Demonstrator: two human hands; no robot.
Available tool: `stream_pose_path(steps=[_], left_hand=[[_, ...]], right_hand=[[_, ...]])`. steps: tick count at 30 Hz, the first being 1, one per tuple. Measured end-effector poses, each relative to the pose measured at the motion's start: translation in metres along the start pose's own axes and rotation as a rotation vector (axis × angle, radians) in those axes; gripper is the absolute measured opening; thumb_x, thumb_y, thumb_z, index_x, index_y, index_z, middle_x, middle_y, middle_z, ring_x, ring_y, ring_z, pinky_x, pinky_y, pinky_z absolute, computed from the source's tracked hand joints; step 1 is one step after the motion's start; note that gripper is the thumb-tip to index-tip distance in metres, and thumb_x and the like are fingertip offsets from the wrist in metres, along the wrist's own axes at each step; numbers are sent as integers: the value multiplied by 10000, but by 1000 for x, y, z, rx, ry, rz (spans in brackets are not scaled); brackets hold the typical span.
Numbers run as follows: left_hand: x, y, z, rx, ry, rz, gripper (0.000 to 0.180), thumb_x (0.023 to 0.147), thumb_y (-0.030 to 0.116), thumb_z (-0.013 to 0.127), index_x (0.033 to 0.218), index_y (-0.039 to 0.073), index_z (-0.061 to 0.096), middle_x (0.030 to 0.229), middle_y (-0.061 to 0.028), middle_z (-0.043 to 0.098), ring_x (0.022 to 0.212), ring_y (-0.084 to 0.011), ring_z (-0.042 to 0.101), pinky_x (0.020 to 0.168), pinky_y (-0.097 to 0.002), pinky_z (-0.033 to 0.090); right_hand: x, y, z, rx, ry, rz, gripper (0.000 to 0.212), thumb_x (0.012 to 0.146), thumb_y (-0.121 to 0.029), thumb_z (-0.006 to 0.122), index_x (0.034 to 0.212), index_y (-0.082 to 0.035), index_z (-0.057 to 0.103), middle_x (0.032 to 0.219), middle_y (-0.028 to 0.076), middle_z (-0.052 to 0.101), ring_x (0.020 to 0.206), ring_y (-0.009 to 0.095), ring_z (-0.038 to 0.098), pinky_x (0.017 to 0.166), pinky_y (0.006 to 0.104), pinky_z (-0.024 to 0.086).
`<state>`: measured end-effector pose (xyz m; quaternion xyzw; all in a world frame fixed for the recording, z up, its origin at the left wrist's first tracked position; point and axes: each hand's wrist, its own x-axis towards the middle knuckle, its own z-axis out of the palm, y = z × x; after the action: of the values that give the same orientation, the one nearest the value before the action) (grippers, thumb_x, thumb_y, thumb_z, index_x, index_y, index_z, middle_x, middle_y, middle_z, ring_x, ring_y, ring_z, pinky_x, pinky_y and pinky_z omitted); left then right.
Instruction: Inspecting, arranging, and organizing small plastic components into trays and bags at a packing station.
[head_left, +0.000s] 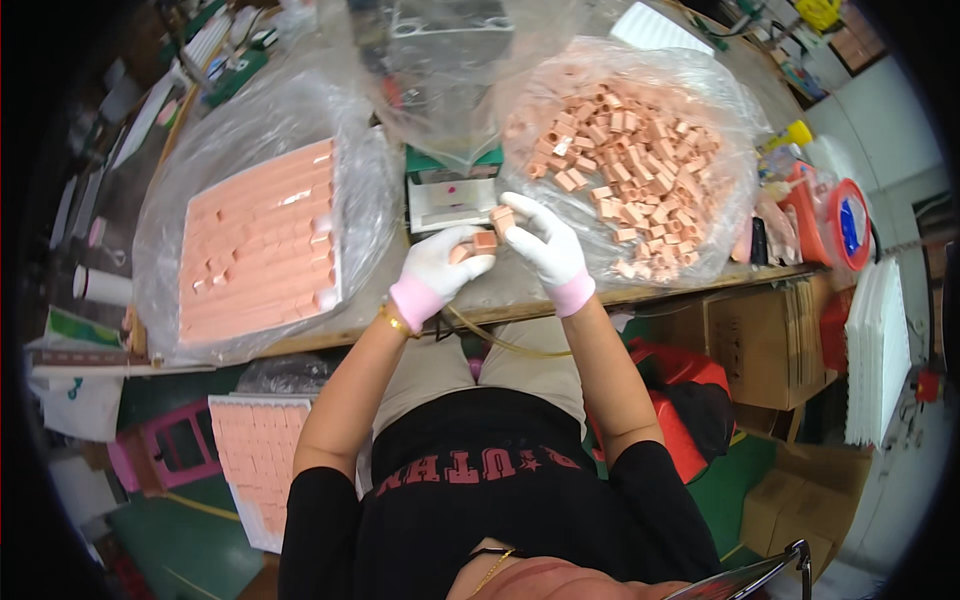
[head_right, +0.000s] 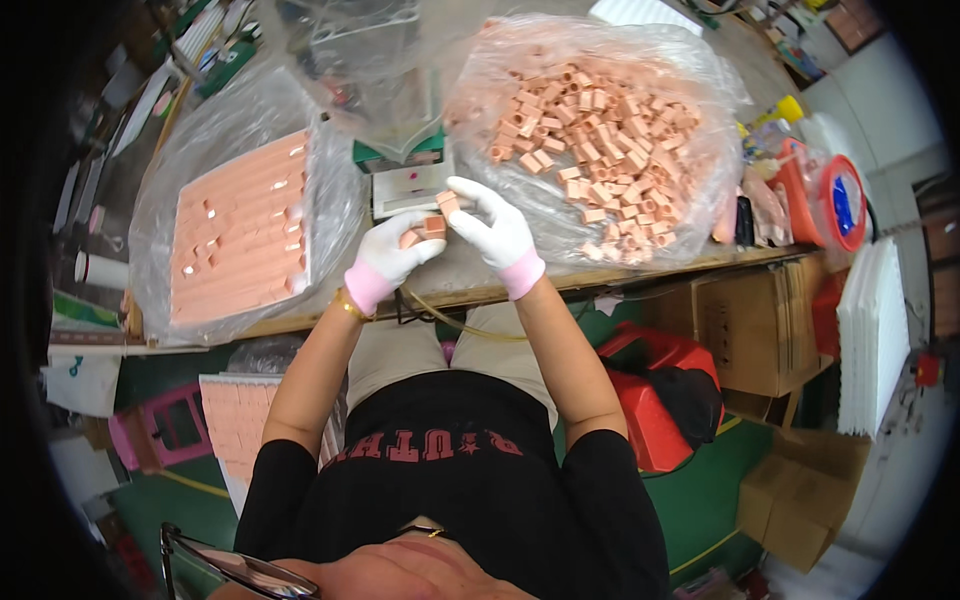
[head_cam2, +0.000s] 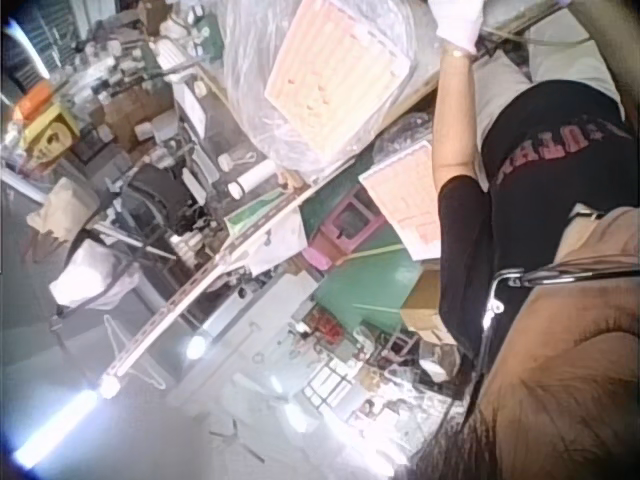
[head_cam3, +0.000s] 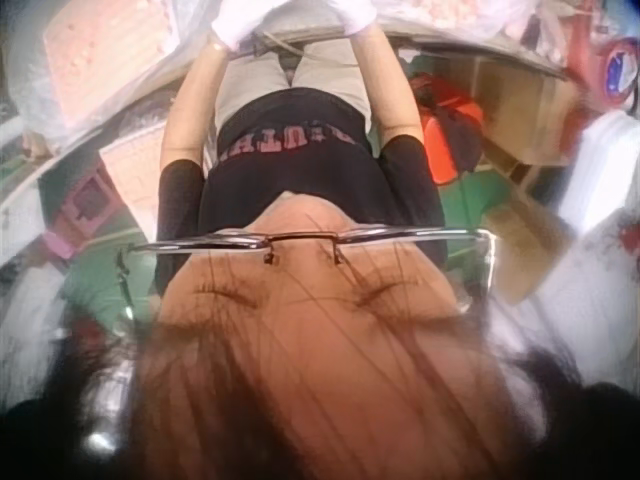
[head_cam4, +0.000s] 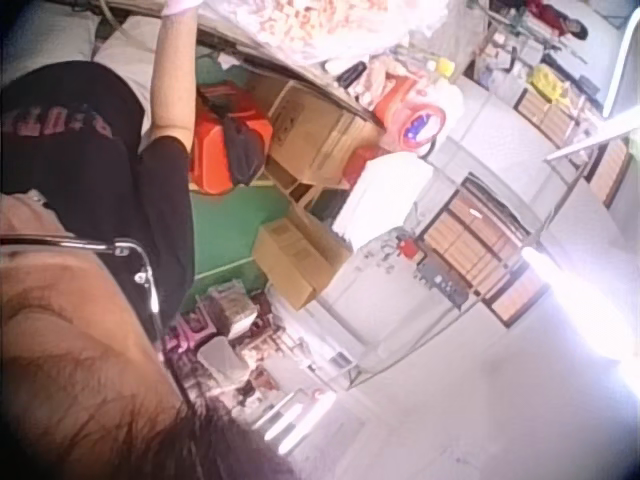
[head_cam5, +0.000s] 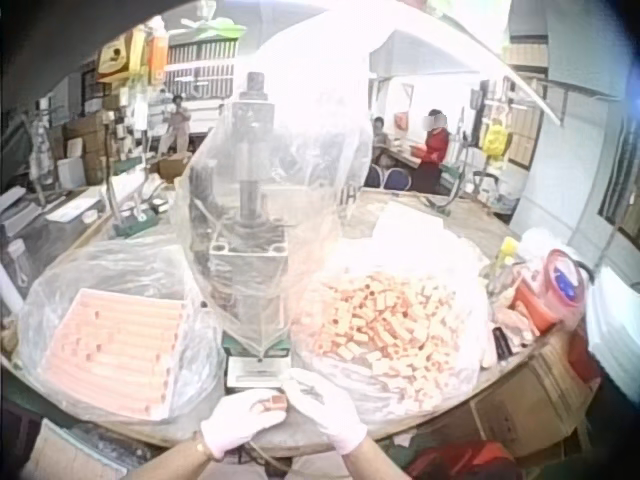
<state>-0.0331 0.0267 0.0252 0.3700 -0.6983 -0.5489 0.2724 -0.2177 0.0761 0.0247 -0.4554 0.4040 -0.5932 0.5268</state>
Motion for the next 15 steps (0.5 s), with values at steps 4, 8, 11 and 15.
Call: stream_pose_path(steps=[4,8,11,15], left_hand=[[-1,-2,-1,-25,-59,-42,393,800,167,709,1146,9,610,991,-30,657,893,-73,582,811,-237,470],[-3,-2,-4,127,-117,-11,383,801,148,699,1143,0,609,986,-35,659,877,-75,587,799,-236,473],[-8,-14,-5,-48,-115,-48,379,783,219,705,1095,15,636,951,-67,680,854,-106,614,789,-270,485],[-10,-12,-1,-163,-153,-124,380,798,154,696,1132,-8,614,994,-30,664,868,-70,594,789,-239,478]], right_hand=[[-2,15,2,20,14,-45,432,831,-81,682,1218,-4,507,1136,87,594,1051,145,564,920,305,457],[-4,21,2,-118,10,-38,410,816,-89,697,1182,-26,524,1111,76,597,1005,145,585,877,304,485],[-5,15,0,-395,-43,-140,414,801,-89,696,1176,-11,541,1056,72,620,977,130,596,867,288,487],[-9,0,0,-566,-76,-205,437,782,-101,708,1192,-28,574,1070,88,630,1002,181,601,880,314,479]])
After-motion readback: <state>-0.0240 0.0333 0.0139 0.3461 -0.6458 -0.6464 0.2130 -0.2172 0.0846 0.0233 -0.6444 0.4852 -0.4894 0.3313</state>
